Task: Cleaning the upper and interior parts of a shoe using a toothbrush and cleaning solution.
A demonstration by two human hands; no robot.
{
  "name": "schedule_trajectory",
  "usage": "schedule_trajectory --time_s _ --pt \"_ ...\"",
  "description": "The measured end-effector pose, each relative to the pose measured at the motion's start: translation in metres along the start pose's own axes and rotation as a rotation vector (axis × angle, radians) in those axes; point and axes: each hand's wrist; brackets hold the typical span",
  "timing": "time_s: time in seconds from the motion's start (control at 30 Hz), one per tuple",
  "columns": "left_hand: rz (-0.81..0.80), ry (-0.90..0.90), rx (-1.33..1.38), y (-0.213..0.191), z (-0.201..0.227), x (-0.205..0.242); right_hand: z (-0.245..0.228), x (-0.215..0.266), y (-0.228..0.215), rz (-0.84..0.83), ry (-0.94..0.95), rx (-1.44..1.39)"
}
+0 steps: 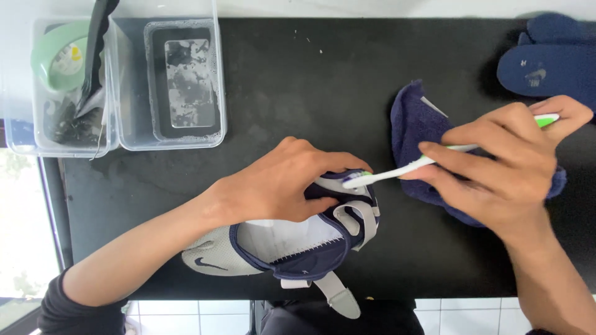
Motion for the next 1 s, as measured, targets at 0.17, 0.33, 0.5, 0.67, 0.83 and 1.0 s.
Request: schedule_trajectory --time_s 0.17,0.33,0.5,0.67,0.83,1.0 --pt "-0.017 -0.029 -0.02 -0.002 0.0 -0.001 -0.002 0.002 -0.002 -0.025 0.033 0.011" --pt "0.028 -0.027 0.002 0.002 -0.003 0.0 -0.022 -0.008 0.011 0.063 -0.106 0.091" --pt "0.071 -0.056 0.028 0.006 -0.005 0.001 -0.007 0.012 0.0 -0.008 -0.114 0.002" --pt "0.119 -0.103 0.028 0.009 -0.004 0.006 -0.008 0.016 -0.002 -0.05 -0.138 0.062" --pt "0.331 -0.134 0.143 0.023 0.002 0.013 -0.028 0.003 0.013 0.068 -0.084 0.134" --pt "0.489 -0.171 0.127 0.039 0.011 0.019 -0.02 0.006 0.0 0.068 -0.012 0.148"
Point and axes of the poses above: each hand's wrist, its own x-axis away from the middle knuckle, its own y-axis out of the palm, z = x × y, and after that the axes turned 15 degrees about z, right-handed
